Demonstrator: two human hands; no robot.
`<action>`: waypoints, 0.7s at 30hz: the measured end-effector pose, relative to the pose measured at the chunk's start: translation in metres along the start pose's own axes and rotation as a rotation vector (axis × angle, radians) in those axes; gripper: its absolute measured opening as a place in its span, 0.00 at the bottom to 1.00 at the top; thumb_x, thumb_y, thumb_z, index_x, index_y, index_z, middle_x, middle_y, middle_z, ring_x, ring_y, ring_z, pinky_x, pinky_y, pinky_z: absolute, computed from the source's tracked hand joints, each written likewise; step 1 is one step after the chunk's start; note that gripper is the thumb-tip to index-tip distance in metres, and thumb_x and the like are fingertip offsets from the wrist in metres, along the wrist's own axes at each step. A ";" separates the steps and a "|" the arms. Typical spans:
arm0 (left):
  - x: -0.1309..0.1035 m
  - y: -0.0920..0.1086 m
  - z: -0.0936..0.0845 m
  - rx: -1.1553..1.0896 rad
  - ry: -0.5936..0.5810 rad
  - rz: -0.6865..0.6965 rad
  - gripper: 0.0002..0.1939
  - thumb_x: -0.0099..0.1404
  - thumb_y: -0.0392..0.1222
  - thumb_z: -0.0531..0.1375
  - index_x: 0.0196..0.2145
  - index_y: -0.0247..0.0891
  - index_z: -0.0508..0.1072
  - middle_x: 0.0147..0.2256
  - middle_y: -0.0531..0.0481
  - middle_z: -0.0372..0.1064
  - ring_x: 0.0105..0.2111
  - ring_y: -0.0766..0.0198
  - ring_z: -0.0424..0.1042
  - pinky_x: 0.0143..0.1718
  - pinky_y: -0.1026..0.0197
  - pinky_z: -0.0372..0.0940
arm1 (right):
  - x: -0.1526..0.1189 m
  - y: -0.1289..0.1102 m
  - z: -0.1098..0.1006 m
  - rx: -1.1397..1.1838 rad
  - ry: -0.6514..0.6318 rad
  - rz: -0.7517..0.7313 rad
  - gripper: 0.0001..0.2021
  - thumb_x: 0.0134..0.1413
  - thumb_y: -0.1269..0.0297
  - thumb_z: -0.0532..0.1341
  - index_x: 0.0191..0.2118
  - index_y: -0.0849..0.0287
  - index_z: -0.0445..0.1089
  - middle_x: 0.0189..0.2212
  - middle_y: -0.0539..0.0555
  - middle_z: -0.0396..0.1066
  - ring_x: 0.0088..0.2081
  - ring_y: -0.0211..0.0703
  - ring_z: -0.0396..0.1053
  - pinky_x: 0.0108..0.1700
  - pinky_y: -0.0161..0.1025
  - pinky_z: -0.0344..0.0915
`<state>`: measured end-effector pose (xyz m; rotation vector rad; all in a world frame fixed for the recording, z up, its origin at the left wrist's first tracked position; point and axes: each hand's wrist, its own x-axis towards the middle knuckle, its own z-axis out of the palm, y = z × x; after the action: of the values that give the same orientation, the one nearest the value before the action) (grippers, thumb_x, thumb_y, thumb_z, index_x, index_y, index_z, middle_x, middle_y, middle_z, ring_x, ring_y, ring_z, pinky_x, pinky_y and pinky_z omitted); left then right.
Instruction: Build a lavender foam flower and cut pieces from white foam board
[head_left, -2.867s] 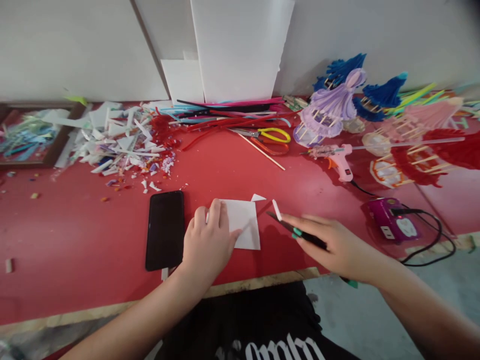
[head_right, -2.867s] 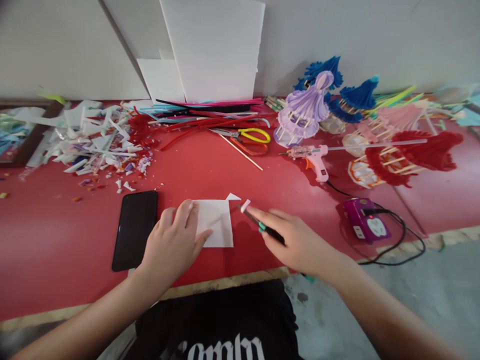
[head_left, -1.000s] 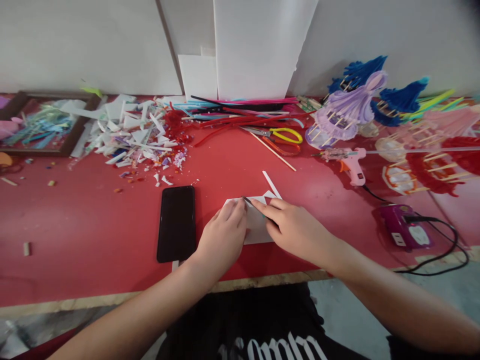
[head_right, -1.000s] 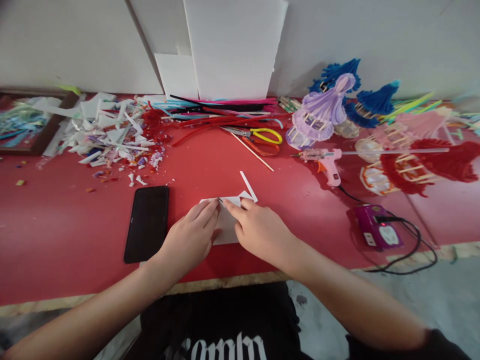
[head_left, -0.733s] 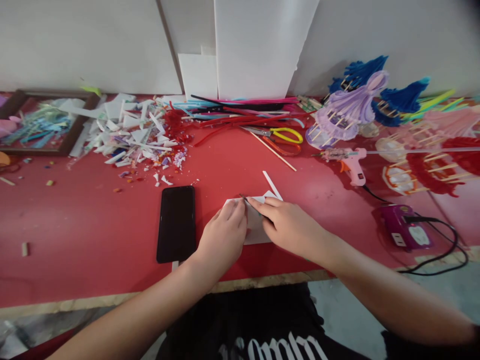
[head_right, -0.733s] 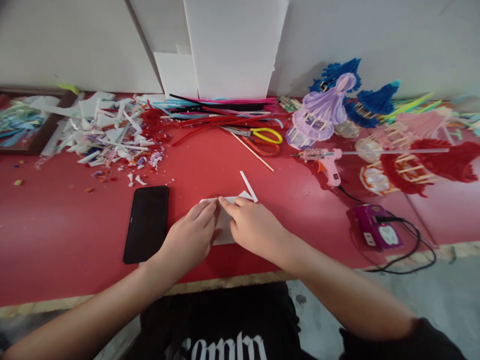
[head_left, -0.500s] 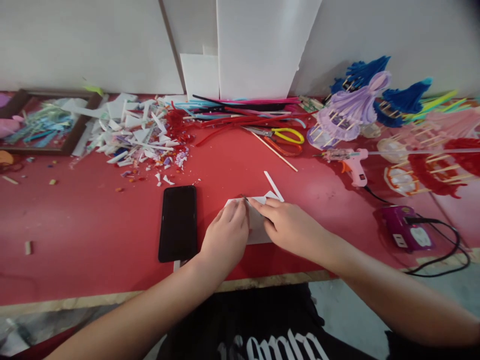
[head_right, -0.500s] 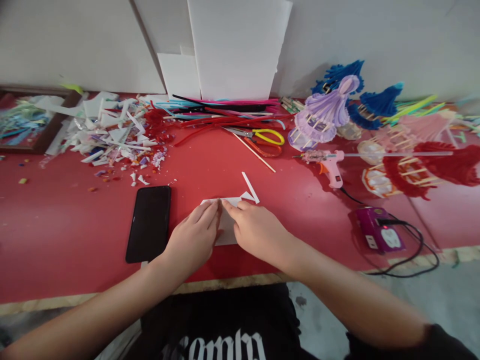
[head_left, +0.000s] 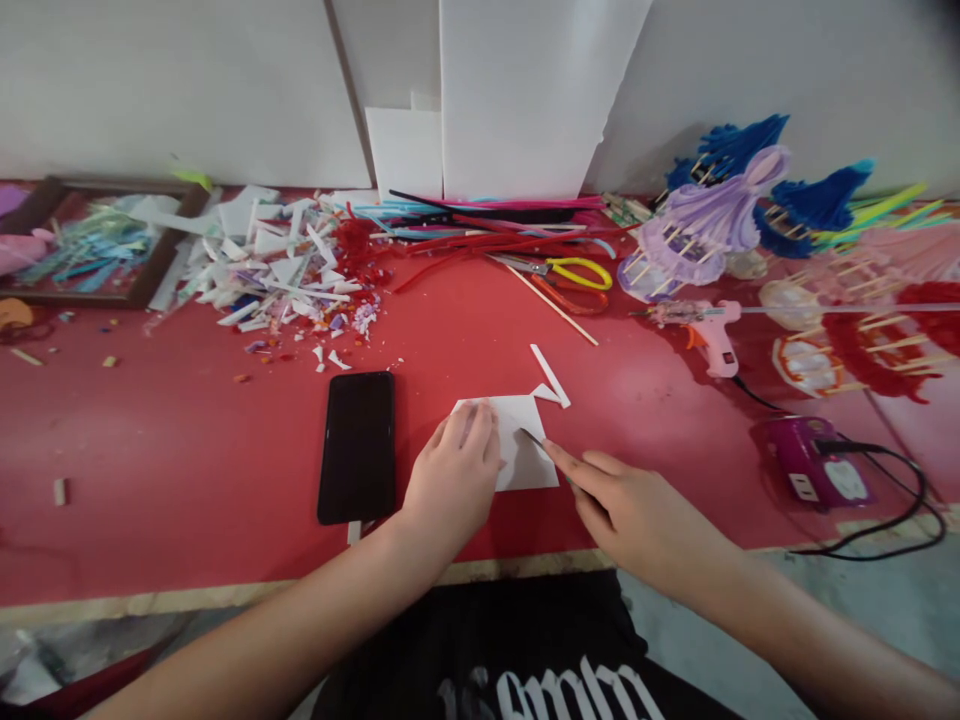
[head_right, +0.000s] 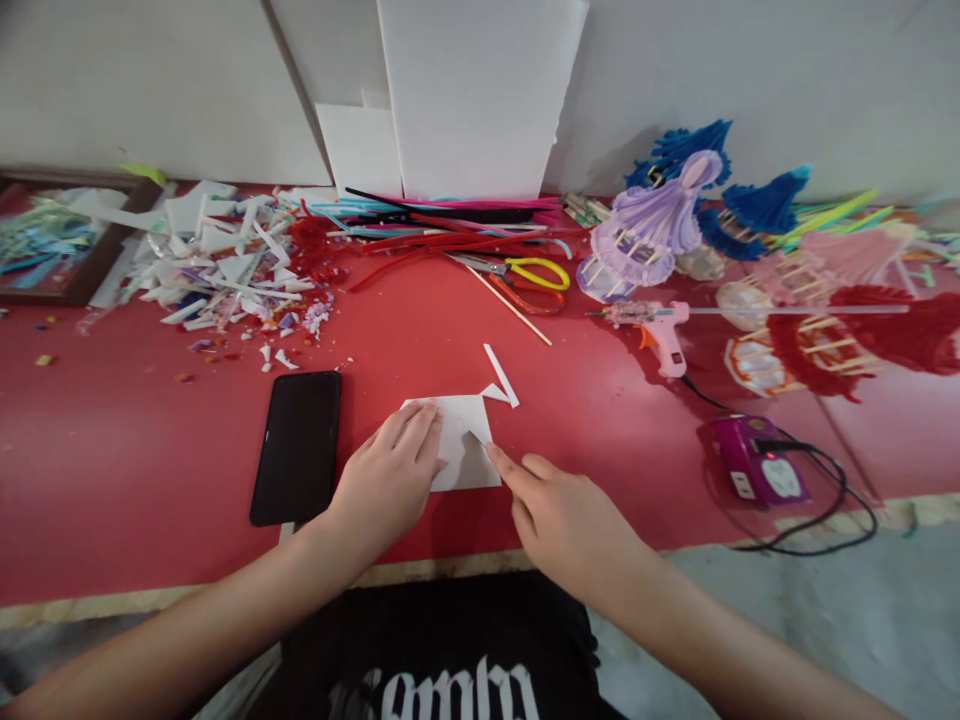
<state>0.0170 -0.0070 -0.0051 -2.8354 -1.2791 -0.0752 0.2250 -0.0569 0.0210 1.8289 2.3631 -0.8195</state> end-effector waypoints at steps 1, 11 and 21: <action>0.000 0.000 0.001 -0.003 0.002 -0.006 0.23 0.68 0.39 0.52 0.57 0.21 0.64 0.56 0.35 0.65 0.55 0.47 0.63 0.51 0.53 0.66 | -0.004 0.001 0.001 0.003 0.006 -0.003 0.27 0.57 0.73 0.47 0.63 0.59 0.57 0.34 0.55 0.69 0.31 0.41 0.70 0.34 0.40 0.67; 0.001 -0.002 -0.001 -0.035 -0.025 -0.016 0.24 0.68 0.40 0.53 0.58 0.23 0.63 0.56 0.36 0.64 0.59 0.46 0.58 0.55 0.50 0.64 | -0.036 0.014 0.001 -0.032 0.010 -0.015 0.28 0.58 0.73 0.49 0.64 0.54 0.55 0.38 0.57 0.73 0.27 0.39 0.71 0.35 0.40 0.73; 0.000 -0.006 -0.014 -0.041 -0.035 -0.061 0.24 0.66 0.44 0.55 0.55 0.23 0.66 0.52 0.36 0.67 0.53 0.46 0.64 0.52 0.50 0.65 | -0.035 0.002 -0.018 0.141 0.167 -0.003 0.25 0.61 0.69 0.47 0.63 0.58 0.58 0.41 0.61 0.73 0.36 0.45 0.74 0.37 0.42 0.73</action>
<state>0.0122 -0.0035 0.0088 -2.8440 -1.3873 -0.0534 0.2420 -0.0801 0.0476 2.0233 2.4649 -0.8877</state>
